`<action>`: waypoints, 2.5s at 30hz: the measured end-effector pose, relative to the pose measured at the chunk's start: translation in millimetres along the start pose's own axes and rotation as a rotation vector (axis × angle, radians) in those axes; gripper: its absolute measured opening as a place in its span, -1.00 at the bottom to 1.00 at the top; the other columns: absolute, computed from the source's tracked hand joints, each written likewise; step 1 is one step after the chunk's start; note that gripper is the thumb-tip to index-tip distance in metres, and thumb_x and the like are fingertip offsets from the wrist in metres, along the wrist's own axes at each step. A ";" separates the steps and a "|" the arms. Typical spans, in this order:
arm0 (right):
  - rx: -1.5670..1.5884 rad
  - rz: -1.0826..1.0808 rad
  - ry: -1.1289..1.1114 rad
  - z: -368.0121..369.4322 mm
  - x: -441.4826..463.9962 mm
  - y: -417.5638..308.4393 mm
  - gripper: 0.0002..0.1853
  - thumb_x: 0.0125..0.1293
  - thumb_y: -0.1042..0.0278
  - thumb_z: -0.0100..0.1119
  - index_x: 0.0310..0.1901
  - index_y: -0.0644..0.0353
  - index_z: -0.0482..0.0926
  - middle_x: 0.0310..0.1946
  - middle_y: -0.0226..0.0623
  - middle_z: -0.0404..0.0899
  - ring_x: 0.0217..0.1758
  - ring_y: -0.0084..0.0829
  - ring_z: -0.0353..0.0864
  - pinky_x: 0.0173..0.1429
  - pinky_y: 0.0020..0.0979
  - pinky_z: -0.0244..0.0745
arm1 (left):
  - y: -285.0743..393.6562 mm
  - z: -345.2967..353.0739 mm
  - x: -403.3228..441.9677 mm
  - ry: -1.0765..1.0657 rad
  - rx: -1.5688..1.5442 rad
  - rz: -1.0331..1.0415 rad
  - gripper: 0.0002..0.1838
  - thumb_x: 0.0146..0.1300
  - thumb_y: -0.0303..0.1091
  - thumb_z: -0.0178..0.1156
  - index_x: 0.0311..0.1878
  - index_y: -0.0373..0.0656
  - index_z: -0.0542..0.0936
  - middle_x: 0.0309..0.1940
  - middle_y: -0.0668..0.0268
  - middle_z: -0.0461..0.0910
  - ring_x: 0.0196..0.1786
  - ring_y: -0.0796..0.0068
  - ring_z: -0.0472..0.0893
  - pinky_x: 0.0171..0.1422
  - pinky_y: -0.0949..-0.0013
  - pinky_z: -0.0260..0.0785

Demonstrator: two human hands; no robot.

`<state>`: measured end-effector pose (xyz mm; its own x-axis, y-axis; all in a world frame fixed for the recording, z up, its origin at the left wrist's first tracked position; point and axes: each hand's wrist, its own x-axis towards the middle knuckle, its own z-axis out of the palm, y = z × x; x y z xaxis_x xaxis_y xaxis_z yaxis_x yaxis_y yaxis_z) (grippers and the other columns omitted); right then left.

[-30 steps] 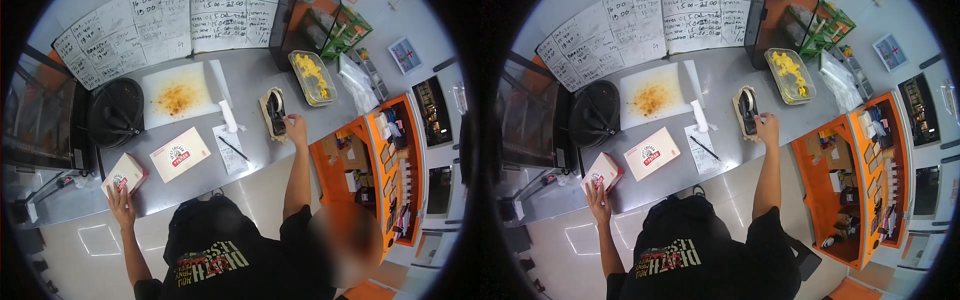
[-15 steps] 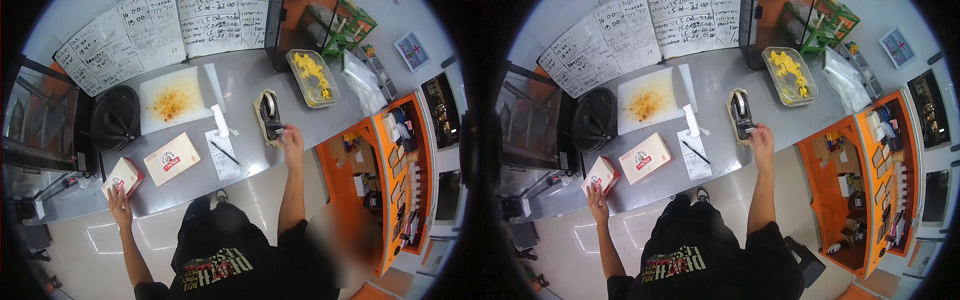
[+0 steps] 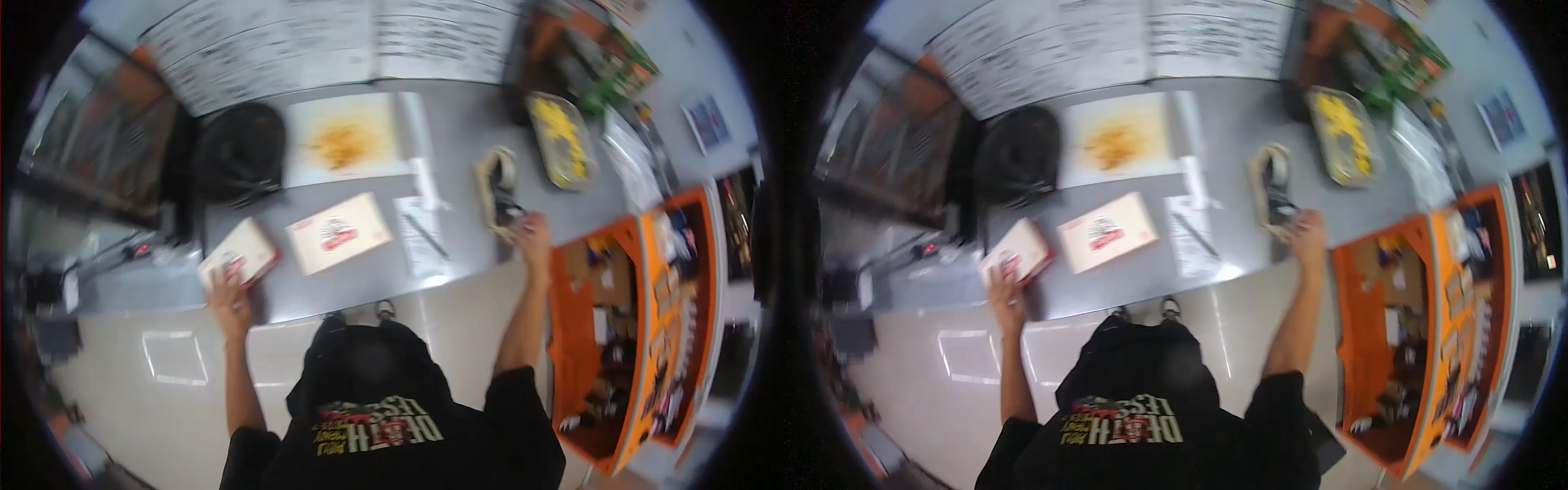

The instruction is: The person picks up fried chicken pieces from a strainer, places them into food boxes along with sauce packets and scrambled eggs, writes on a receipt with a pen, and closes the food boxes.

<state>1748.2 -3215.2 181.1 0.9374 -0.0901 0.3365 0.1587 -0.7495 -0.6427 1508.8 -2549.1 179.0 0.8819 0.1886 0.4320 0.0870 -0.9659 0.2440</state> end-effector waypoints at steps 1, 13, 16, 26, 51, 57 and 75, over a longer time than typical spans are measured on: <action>-0.077 -0.057 0.168 -4.4 0.0 -13.8 -0.86 0.30 0.54 0.25 -0.12 0.33 0.61 -0.05 -0.06 0.63 -0.06 -0.13 0.67 0.04 -0.23 0.58 | 5.0 -3.0 3.2 -0.008 0.070 0.005 -0.56 0.36 -0.31 0.22 0.30 0.05 0.65 0.43 0.03 0.46 0.55 -0.14 0.30 0.53 -0.21 0.10; 0.998 0.189 -0.676 208.4 -183.2 -435.4 -0.81 0.42 0.48 0.31 0.02 0.30 0.69 -0.21 -0.38 0.70 -0.20 -0.64 0.59 -0.13 -0.58 0.50 | -6.2 -30.3 26.5 0.029 -0.099 0.149 -0.57 0.17 -0.26 0.40 0.15 0.00 0.69 0.09 0.36 0.62 0.28 0.23 0.51 0.34 -0.02 0.25; 0.862 0.188 -0.698 252.6 -200.2 -450.2 -0.77 0.39 0.49 0.33 0.04 0.32 0.63 -0.30 -0.33 0.73 -0.30 -0.63 0.62 -0.17 -0.55 0.53 | -18.5 -29.5 27.0 0.062 -0.157 0.177 -0.54 0.17 -0.21 0.43 0.17 0.00 0.68 0.03 0.37 0.66 0.24 0.25 0.54 0.27 0.04 0.28; 0.558 0.219 -0.605 282.5 -198.0 -449.3 -0.60 0.28 0.47 0.44 -0.15 0.20 0.29 -0.37 -0.11 0.76 -0.30 -0.46 0.76 -0.18 -0.44 0.61 | -33.8 -17.6 24.2 0.146 -0.236 0.248 -0.54 0.14 -0.27 0.43 0.16 0.11 0.70 0.02 0.39 0.67 0.23 0.23 0.55 0.25 0.07 0.23; 0.243 -0.205 -0.435 288.8 -218.0 -416.1 -0.74 0.19 0.40 0.43 -0.34 0.21 0.45 -0.53 -0.16 0.57 -0.50 -0.11 0.62 -0.39 -0.18 0.52 | -14.3 -38.1 63.0 -0.193 -0.183 0.096 -0.34 -0.15 -0.23 0.55 0.16 0.07 0.64 0.08 0.27 0.53 0.24 0.14 0.46 0.30 -0.11 0.22; 0.383 0.010 -0.461 225.2 -212.5 -385.8 -0.74 0.29 0.36 0.42 -0.36 0.21 0.47 -0.56 -0.25 0.52 -0.56 -0.36 0.53 -0.42 -0.35 0.45 | -11.1 -39.7 100.2 -0.389 -0.061 0.038 0.10 -0.24 -0.17 0.55 0.53 0.16 0.34 0.36 -0.06 0.27 0.41 -0.12 0.28 0.48 -0.23 0.02; 0.510 0.191 -0.157 -33.2 -32.1 -91.9 -0.78 0.29 0.47 0.41 -0.40 0.21 0.50 -0.53 -0.44 0.58 -0.53 -0.68 0.48 -0.46 -0.54 0.31 | 254.0 -14.1 178.9 -0.475 -0.087 0.190 0.06 -0.31 -0.24 0.61 0.43 -0.04 0.41 0.30 -0.05 0.40 0.36 -0.11 0.38 0.46 -0.07 0.15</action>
<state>1693.2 -3165.2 252.2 0.9929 -0.0647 0.1002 0.0751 -0.3143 -0.9463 1682.2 -2758.2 330.5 0.9932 -0.1098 0.0385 -0.1162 -0.9532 0.2793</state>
